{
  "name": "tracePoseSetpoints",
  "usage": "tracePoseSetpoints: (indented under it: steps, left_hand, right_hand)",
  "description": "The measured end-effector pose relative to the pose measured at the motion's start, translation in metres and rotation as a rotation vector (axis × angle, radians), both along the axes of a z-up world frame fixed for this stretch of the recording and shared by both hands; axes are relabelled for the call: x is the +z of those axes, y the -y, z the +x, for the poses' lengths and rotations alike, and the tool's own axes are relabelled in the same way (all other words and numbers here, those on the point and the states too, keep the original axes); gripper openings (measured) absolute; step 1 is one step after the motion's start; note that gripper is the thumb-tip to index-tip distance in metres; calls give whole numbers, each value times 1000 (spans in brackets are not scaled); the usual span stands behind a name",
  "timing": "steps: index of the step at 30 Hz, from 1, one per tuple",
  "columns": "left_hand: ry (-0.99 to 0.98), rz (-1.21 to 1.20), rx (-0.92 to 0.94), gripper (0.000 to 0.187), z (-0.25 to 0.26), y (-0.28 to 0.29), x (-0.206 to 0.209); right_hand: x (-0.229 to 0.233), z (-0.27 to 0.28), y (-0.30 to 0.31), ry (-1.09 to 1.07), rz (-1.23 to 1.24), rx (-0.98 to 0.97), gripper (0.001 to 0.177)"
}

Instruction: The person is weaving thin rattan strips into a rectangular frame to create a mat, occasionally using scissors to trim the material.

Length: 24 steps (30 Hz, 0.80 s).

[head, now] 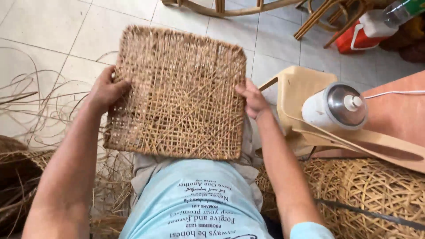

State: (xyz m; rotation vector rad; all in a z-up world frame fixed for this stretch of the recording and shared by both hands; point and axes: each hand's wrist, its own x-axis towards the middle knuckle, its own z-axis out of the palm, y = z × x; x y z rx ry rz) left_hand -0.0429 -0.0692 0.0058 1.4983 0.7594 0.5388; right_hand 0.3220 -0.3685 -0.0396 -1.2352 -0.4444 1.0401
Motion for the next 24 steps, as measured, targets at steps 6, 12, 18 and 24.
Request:
tracePoseSetpoints:
  steps: [6, 12, 18, 24]
  left_hand:
    - [-650, 126, -12, 77, 6, 7, -16]
    - [-855, 690, -93, 82, 12, 43, -1]
    - [-47, 938, -508, 79, 28, 155, 44]
    - [-417, 1170, -794, 89, 69, 203, 17]
  right_hand:
    - [-69, 23, 17, 93, -86, -54, 64]
    - [33, -54, 61, 725, -405, 89, 68]
    - [38, -115, 128, 733, -502, 29, 50]
    - [61, -148, 153, 765, -615, 74, 40]
